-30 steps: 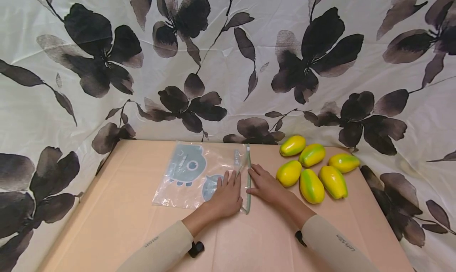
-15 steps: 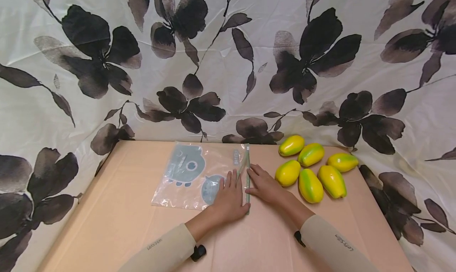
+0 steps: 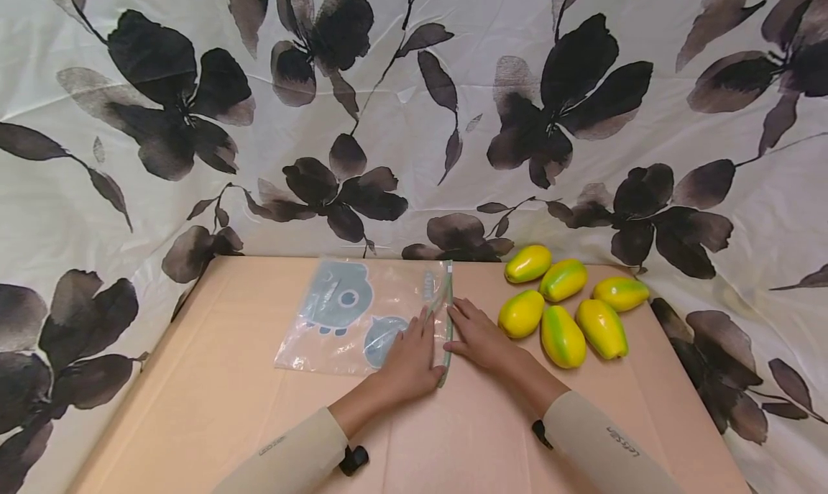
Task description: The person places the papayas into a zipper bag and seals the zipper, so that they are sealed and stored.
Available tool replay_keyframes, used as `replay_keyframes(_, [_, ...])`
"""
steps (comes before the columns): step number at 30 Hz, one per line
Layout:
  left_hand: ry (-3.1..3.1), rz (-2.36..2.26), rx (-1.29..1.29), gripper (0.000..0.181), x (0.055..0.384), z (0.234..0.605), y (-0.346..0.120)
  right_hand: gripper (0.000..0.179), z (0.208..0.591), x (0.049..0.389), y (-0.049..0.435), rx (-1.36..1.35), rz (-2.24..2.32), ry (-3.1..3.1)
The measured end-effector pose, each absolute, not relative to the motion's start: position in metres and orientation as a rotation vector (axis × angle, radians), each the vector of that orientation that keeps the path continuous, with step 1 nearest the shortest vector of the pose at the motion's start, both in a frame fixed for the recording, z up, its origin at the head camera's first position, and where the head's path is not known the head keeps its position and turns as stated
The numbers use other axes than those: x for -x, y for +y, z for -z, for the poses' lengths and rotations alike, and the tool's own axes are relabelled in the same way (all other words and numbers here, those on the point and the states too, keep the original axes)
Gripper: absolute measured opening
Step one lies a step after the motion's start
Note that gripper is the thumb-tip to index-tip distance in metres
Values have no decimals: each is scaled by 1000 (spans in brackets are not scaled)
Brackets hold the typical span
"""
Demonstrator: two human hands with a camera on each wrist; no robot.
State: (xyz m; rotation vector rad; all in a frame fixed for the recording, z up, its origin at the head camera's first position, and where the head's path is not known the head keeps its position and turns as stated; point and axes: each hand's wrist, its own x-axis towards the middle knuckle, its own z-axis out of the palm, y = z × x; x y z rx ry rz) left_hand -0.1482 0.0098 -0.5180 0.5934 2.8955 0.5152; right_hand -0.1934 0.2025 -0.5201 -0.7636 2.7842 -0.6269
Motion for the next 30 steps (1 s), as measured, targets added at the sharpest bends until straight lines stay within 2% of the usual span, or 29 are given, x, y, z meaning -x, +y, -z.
replay_keyframes(14, [2960,-646,-466,125,154,517,3,83,524,193,204,764,644,2795])
replay_keyframes(30, [3043,-610,-463,135,159,513,-7,87,528,192,203,751,714,2796])
